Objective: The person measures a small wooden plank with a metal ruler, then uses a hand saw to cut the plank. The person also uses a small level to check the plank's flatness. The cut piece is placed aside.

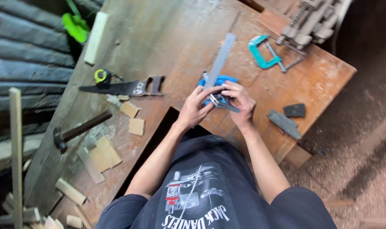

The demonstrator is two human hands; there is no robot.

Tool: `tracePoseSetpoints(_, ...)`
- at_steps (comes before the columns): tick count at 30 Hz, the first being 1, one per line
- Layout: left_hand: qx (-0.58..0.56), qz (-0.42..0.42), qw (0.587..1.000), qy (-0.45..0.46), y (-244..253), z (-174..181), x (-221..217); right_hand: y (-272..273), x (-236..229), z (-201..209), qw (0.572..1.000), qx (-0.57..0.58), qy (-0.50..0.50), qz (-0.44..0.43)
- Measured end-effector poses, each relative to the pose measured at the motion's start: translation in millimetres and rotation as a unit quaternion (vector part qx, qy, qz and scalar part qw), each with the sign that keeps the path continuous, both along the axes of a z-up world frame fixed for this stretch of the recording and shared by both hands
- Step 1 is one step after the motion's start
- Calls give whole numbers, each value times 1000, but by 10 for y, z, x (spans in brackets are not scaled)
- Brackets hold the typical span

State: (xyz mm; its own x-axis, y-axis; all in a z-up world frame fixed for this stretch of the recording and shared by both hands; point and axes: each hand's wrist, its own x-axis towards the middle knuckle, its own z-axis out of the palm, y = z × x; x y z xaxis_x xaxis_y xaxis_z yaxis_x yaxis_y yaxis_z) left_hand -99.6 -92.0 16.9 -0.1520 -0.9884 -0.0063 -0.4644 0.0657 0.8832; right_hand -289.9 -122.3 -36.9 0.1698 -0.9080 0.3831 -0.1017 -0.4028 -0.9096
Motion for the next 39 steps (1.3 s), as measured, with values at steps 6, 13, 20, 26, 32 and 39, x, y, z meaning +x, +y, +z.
tracePoseSetpoints(6,89,169,981,29,397,-212,508,192,566,-53,867,410,-136,248)
tracePoseSetpoints(13,120,314,883,327,1242,-61,1246,457,1442,109,743,502,-170,408)
tracePoseSetpoints(20,174,425,857,235,2368,13,1999,1128,2349,187,682,551,-111,467)
tracePoseSetpoints(26,105,485,865,80,3633,-171,2853,1947,3126,99,682,564,-43,465)
tracePoseSetpoints(32,183,561,799,-113,4981,-461,3949,2733,4007,38,677,572,-9,463)
tracePoseSetpoints(39,254,548,767,-217,5805,-1061,4719,3213,4505,36,686,552,3,474)
